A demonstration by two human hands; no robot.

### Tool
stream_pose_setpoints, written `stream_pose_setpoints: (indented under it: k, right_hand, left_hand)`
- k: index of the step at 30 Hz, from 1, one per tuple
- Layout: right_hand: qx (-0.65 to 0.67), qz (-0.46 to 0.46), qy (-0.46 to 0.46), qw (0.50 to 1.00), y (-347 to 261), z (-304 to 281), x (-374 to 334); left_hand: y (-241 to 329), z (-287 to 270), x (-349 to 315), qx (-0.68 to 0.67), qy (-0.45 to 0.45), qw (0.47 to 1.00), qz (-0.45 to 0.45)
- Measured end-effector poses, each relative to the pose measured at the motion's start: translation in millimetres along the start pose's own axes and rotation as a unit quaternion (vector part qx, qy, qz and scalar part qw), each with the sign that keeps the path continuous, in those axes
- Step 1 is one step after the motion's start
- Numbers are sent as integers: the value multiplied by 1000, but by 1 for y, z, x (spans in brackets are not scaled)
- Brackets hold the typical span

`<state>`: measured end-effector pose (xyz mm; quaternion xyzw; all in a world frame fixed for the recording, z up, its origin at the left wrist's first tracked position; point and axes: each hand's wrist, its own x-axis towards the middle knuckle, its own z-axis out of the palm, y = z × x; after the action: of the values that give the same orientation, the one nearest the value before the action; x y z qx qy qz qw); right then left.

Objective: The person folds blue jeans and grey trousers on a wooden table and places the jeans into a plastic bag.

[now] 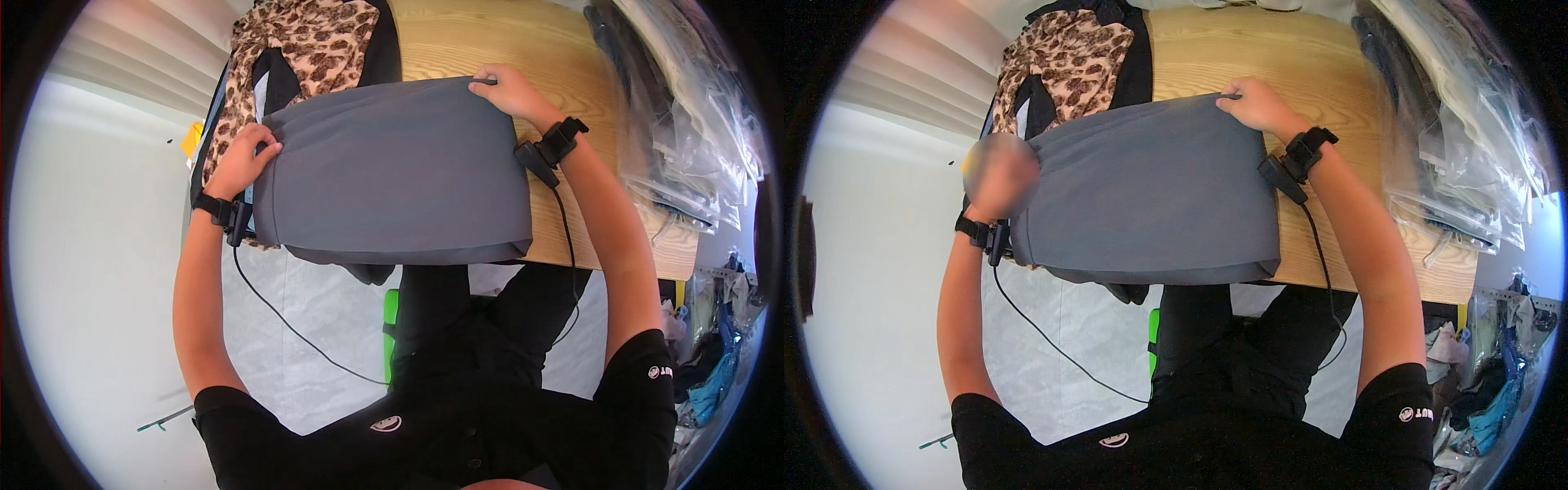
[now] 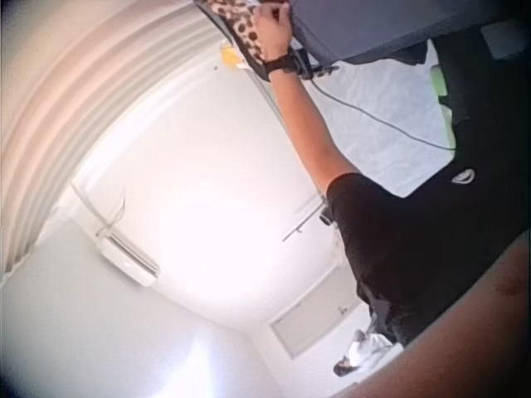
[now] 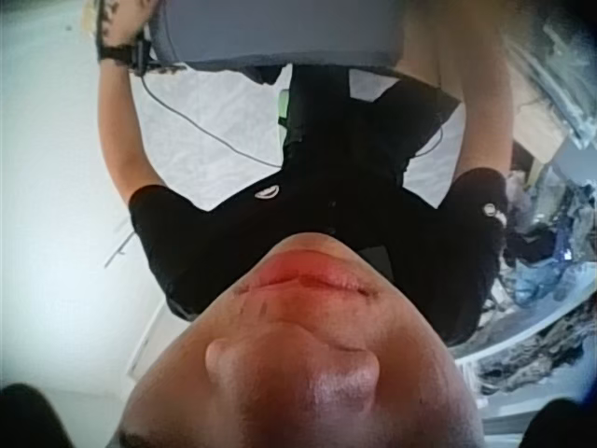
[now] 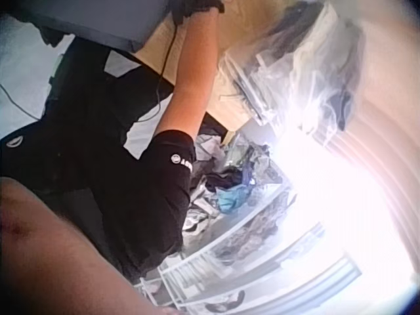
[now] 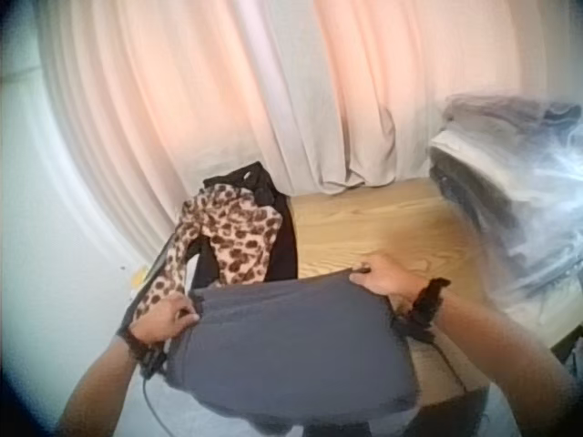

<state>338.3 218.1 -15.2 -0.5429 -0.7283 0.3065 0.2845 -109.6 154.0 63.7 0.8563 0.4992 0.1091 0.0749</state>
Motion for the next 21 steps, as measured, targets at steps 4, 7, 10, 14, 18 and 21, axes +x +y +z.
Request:
stream_pose_setpoints:
  k: [4,7,10,14,18,21]
  right_hand:
    - [7,48,3,999,-2,-3,-3]
    - [-79,2,56,995,8,-1,2]
    - [-60,14,51,997,12,9,-2]
    - [-61,-52,147,986,-12,-6,-62]
    - [-19,-26,151,988,-53,-24,-182]
    - [61,97,92,989,-78,-5,-238]
  left_hand:
    - [0,0,7,-110,0,984,-137]
    - [-17,10,16,-99,58,985,-127]
    - [-38,17,18,-57,40,994,-89]
    - [-36,-1,0,-13,44,992,-115]
    - [60,-9,-20,66,64,994,-62]
    - [103,16,-59,108,32,989,-100]
